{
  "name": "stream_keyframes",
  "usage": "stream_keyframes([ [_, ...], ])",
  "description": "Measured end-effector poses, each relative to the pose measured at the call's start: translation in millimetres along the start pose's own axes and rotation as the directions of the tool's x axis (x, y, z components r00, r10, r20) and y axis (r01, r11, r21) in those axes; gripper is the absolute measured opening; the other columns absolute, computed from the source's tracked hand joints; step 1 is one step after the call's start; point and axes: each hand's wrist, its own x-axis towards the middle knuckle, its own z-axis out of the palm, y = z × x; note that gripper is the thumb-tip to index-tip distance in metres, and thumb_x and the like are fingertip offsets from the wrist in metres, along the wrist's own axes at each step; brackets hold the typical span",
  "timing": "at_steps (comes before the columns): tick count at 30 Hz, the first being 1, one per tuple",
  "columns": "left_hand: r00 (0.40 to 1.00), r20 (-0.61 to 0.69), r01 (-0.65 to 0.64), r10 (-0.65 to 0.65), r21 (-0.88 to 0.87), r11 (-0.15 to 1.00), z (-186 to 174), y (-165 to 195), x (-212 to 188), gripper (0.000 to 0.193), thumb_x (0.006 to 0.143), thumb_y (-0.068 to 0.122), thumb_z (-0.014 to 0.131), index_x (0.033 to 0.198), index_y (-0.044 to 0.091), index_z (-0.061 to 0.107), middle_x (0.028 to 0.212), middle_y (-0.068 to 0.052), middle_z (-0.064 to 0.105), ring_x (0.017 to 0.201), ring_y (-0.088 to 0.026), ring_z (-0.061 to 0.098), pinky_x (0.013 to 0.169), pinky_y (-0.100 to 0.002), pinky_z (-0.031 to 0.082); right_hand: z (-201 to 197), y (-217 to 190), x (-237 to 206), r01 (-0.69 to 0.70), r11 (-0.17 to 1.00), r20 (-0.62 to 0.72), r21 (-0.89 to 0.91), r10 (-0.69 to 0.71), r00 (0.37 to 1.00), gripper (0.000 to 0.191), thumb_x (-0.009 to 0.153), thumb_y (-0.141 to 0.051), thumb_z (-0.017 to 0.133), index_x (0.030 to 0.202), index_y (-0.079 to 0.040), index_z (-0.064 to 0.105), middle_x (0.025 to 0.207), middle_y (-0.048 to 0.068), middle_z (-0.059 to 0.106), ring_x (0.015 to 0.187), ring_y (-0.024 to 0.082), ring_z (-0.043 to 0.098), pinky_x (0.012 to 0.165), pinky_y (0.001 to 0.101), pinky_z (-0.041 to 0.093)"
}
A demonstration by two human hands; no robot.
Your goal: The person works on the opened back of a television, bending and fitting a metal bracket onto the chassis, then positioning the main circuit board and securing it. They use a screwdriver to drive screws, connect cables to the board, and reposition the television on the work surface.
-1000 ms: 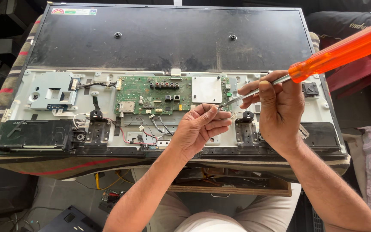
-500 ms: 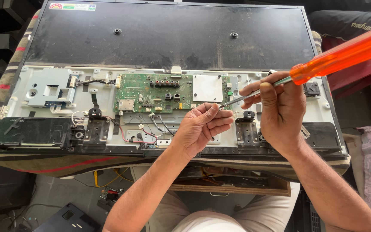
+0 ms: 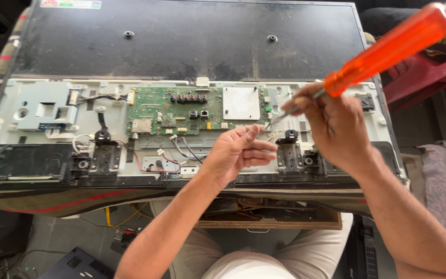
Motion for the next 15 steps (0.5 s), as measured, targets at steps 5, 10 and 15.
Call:
stream_keyframes([
  [5, 0.987, -0.038, -0.120, 0.153, 0.451, 0.884, -1.0, 8.7, -11.8, 0.063, 0.098, 0.027, 0.061, 0.149, -0.003, 0.039, 0.096, -0.020, 0.079, 0.078, -0.022, 0.078, 0.069, -0.032, 0.065, -1.4, 37.8, 11.5, -0.106, 0.989, -0.016, -0.099, 0.105, 0.994, 0.010, 0.112, -0.006, 0.055, 0.112, 0.001, 0.062, 0.094, 0.010, 0.077, 0.086, 0.018, 0.078, 0.075, 0.0311, 0.063],
  [10, 0.934, -0.006, -0.276, 0.357, 0.623, 0.732, 0.1, 6.2, -23.7, 0.048, 0.101, 0.018, 0.062, 0.142, -0.004, 0.053, 0.098, -0.013, 0.079, 0.081, -0.014, 0.076, 0.072, -0.027, 0.063, 15.9, 63.6, 17.9, -0.163, 0.986, -0.004, -0.033, 0.162, 0.987, 0.010, 0.110, -0.005, 0.056, 0.108, 0.002, 0.062, 0.090, 0.009, 0.077, 0.084, 0.017, 0.077, 0.072, 0.0307, 0.062],
  [15, 0.947, 0.023, -0.249, 0.322, 0.687, 0.683, 10.1, -3.9, -31.8, 0.040, 0.101, 0.017, 0.064, 0.136, -0.003, 0.059, 0.101, -0.009, 0.079, 0.085, -0.010, 0.074, 0.074, -0.025, 0.062, 25.0, 75.0, 17.3, -0.195, 0.981, -0.010, 0.010, 0.195, 0.981, 0.009, 0.110, -0.005, 0.056, 0.107, 0.002, 0.061, 0.089, 0.009, 0.075, 0.082, 0.017, 0.075, 0.073, 0.0303, 0.061],
])
